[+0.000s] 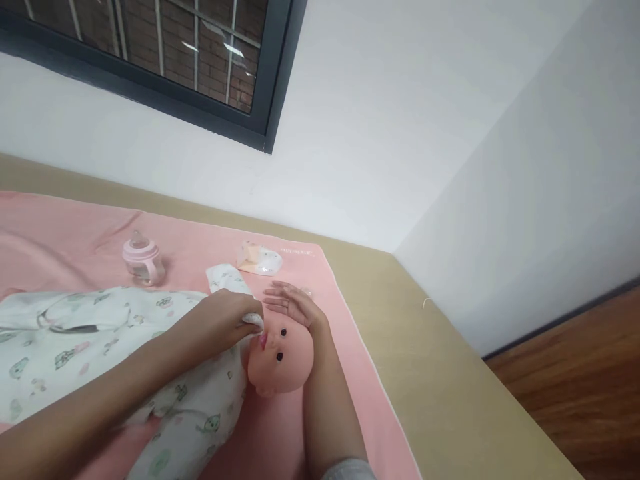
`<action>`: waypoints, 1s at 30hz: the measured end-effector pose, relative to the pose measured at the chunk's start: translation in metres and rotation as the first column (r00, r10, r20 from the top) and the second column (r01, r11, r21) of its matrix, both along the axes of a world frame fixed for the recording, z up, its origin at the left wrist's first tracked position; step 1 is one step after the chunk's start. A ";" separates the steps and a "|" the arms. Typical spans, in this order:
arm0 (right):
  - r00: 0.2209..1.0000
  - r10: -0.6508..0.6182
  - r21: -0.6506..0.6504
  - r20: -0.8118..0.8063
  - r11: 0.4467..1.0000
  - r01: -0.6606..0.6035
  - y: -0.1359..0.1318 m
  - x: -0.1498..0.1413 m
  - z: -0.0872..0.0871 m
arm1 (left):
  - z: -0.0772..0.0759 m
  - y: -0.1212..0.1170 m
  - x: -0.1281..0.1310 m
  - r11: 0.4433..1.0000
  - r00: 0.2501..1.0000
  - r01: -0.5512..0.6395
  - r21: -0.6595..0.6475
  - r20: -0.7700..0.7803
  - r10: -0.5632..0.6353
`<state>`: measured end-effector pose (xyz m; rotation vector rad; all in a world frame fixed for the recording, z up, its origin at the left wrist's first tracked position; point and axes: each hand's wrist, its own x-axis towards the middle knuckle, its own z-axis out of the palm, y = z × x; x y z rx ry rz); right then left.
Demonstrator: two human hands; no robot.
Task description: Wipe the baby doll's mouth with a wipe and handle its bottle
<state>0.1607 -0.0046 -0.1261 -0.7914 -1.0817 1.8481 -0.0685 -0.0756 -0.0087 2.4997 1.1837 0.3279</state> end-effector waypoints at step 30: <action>0.999 -0.012 0.005 0.034 1.000 0.012 0.000 -0.001 0.003 | 0.006 -0.013 0.006 0.998 0.997 0.035 -0.058 0.066 -0.031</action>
